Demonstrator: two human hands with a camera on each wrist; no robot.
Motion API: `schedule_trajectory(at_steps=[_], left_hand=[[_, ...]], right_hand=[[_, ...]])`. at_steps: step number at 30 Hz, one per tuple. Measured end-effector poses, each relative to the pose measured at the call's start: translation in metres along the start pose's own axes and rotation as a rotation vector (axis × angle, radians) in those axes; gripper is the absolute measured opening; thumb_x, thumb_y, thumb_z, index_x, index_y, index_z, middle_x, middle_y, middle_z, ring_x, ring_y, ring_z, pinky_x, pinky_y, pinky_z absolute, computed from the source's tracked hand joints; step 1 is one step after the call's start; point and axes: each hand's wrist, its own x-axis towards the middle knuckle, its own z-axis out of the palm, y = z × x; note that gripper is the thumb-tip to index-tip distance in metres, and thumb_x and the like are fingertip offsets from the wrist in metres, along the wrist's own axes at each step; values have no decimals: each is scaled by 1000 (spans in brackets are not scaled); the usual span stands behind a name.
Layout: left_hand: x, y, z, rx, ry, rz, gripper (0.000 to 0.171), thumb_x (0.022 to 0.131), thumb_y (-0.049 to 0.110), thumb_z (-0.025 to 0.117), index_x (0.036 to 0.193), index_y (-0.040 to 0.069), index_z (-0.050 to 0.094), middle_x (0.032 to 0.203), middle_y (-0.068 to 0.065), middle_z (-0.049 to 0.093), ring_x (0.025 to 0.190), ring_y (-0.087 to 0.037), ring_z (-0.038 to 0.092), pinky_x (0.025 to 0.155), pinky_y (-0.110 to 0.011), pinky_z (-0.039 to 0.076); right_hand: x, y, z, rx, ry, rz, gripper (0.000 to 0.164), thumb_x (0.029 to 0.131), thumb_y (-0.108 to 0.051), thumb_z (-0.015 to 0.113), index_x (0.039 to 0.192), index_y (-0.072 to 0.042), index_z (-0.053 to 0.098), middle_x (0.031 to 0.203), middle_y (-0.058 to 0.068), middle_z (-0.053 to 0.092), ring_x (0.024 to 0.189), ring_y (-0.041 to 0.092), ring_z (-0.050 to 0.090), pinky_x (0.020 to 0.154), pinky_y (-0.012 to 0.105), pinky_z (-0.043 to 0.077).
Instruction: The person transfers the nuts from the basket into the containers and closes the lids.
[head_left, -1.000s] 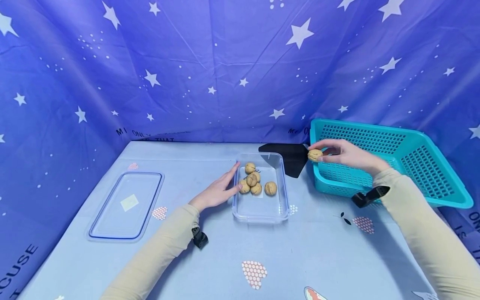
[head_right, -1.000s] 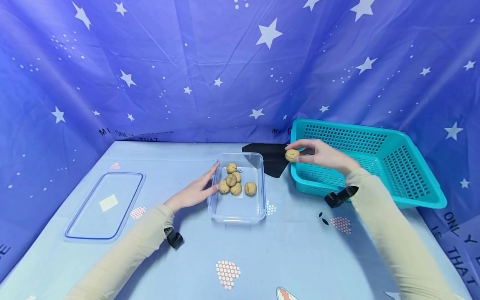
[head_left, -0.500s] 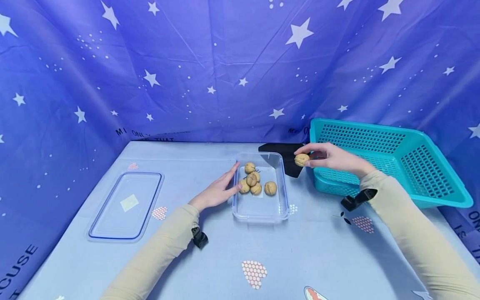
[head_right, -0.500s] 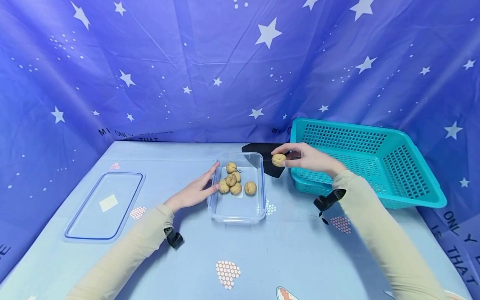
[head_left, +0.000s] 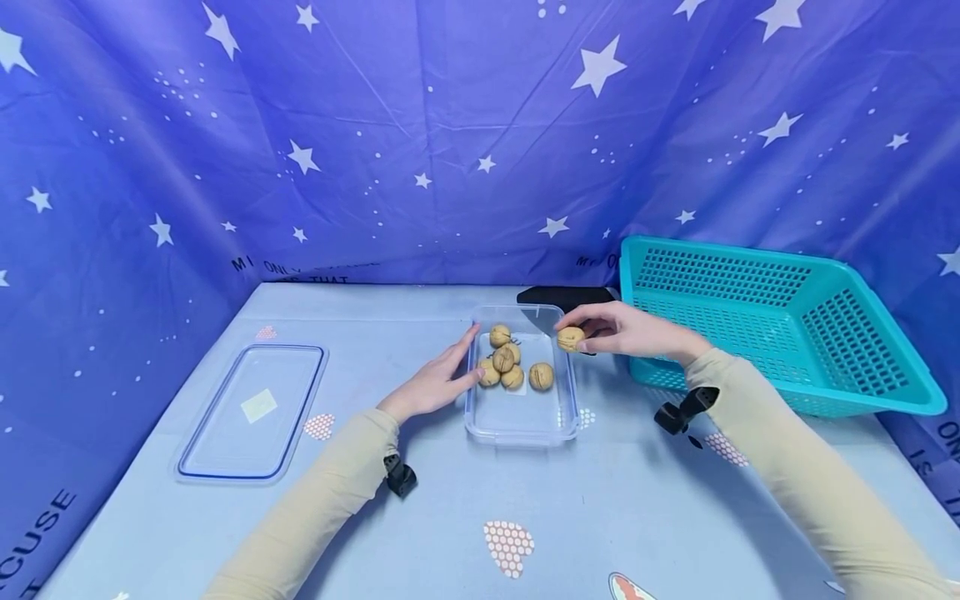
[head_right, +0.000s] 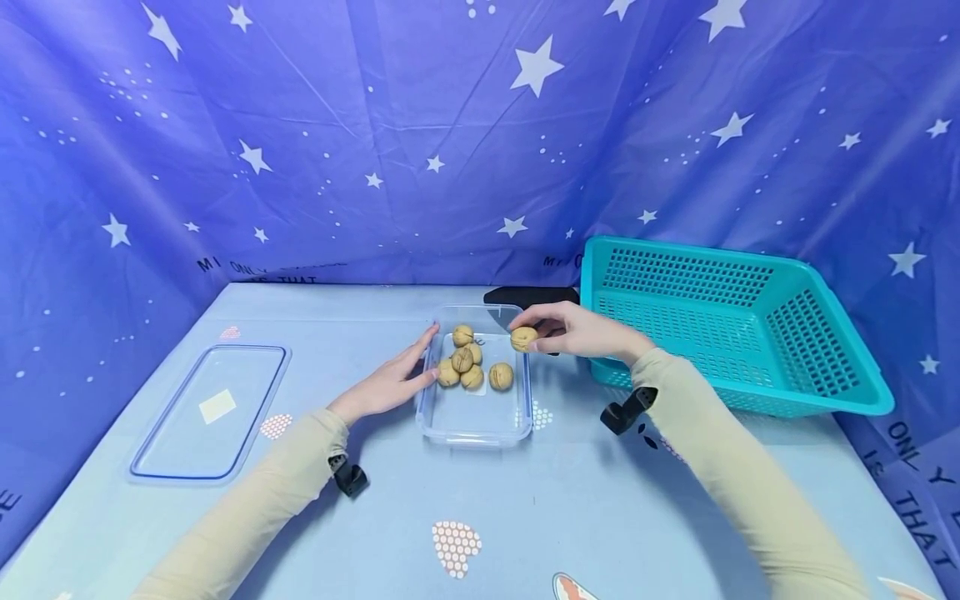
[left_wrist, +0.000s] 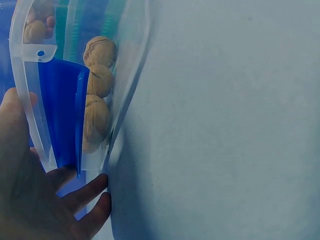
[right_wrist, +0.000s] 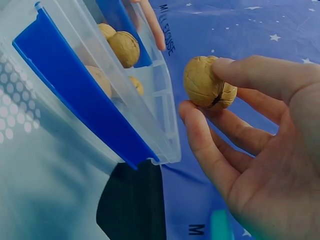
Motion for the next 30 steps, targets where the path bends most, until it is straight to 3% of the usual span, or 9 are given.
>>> schedule_trajectory(at_steps=[7, 13, 19, 27, 30], left_hand=[[0, 1, 1, -7, 1, -1, 74, 101, 45, 43, 157, 22, 1, 159, -9, 11, 142, -32, 20, 114, -51, 19], [-1, 3, 0, -3, -3, -2, 74, 101, 45, 43, 156, 28, -3, 159, -8, 10, 143, -31, 19, 114, -50, 19], [0, 3, 0, -17, -2, 7, 74, 101, 45, 43, 157, 26, -1, 159, -8, 10, 143, -31, 19, 114, -50, 18], [0, -1, 0, -34, -5, -1, 73, 101, 47, 43, 157, 25, 0, 160, -6, 9, 143, -30, 17, 114, -50, 17], [-1, 0, -2, -44, -2, 14, 73, 101, 46, 43, 157, 24, 2, 160, -6, 8, 143, -30, 16, 114, -51, 16]], right_hand=[[6, 4, 11, 12, -32, -39, 36, 93, -2, 60, 129, 0, 56, 119, 12, 60, 103, 26, 60, 87, 32, 53], [10, 3, 22, 25, -85, -27, 35, 94, -5, 61, 128, -4, 58, 126, 12, 58, 99, 27, 60, 82, 35, 55], [11, 6, 29, 19, -103, -36, 33, 94, -4, 59, 128, -5, 59, 126, 15, 58, 97, 24, 61, 77, 34, 55], [10, 5, 31, 74, -96, -42, 33, 95, 1, 54, 128, 5, 56, 126, 23, 56, 99, 41, 59, 78, 43, 55], [9, 4, 31, 84, -84, -46, 31, 95, 0, 55, 126, 3, 57, 125, 23, 57, 99, 44, 57, 79, 45, 54]])
